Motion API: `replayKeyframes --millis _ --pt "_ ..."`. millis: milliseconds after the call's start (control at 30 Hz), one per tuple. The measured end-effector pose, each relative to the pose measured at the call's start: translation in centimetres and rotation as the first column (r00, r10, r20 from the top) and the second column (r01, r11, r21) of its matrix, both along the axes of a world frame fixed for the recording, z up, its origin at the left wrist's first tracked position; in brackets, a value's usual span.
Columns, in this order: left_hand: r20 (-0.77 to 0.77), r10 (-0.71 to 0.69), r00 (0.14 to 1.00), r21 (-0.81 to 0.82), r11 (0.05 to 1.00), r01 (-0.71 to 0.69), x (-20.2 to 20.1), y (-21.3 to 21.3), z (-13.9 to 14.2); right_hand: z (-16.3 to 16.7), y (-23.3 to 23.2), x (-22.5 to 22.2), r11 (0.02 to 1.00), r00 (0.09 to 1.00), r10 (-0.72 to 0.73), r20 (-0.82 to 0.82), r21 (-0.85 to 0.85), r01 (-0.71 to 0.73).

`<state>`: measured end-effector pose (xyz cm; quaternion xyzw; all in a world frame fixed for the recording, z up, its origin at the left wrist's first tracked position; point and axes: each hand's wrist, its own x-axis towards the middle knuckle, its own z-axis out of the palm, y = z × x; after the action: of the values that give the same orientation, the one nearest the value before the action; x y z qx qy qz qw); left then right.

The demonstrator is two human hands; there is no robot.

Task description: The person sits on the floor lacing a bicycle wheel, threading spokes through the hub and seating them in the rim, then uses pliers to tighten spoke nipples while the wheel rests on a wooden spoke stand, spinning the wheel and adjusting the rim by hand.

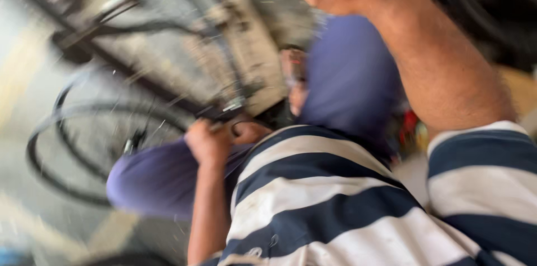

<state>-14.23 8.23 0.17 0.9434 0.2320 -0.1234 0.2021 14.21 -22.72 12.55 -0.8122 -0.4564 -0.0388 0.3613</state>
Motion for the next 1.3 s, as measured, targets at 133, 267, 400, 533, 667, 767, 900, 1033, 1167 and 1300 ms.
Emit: replayKeyframes --millis 133,267,400,533,667,767,900,1033,1167,1300 --pt "0.420 0.118 0.900 -0.321 0.947 0.025 0.0 3.7 1.5 -2.9 -11.2 -8.5 0.908 0.901 -0.416 -0.120 -0.010 0.418" --pt "0.452 0.029 0.891 -0.296 0.948 0.119 2.7 10.9 5.0 -12.9 -16.0 -18.7 0.578 0.512 -0.784 -0.351 -0.109 0.809" --pt "0.309 -0.422 0.852 0.382 0.876 0.295 5.9 22.7 7.8 -21.5 -14.8 -30.8 0.504 0.259 -0.860 -0.439 -0.660 0.557" --pt "0.118 -0.101 0.988 -0.017 0.994 0.103 7.6 28.6 6.1 -24.1 -11.4 -38.9 0.579 0.052 -0.800 -0.597 -0.748 0.324" --pt "-0.293 -0.311 0.904 -0.106 0.950 0.293 10.0 27.7 4.1 -24.9 -10.3 -39.7 0.522 -0.060 -0.817 -0.573 -0.780 0.347" --pt "-0.292 -0.219 0.931 -0.166 0.970 0.176 10.9 26.5 4.2 -25.7 -11.1 -36.2 0.344 -0.061 -0.875 -0.481 -0.705 0.620" --pt "-0.283 -0.236 0.930 -0.100 0.971 0.216 10.8 25.7 6.5 -26.4 -11.5 -31.1 0.378 0.012 -0.813 -0.583 -0.511 0.772" --pt "-0.203 -0.265 0.943 -0.059 0.964 0.258 9.7 25.8 7.6 -25.1 -11.4 -31.0 0.510 0.264 -0.811 -0.523 -0.408 0.757" --pt "-0.164 -0.182 0.970 -0.138 0.977 0.160 8.6 26.4 7.1 -24.0 -14.0 -33.8 0.175 0.108 -0.984 -0.142 -0.663 0.728" --pt "-0.120 -0.174 0.977 -0.120 0.980 0.160 8.4 27.7 6.7 -25.0 -17.8 -34.0 -0.174 0.049 -0.956 0.290 -0.692 0.700"
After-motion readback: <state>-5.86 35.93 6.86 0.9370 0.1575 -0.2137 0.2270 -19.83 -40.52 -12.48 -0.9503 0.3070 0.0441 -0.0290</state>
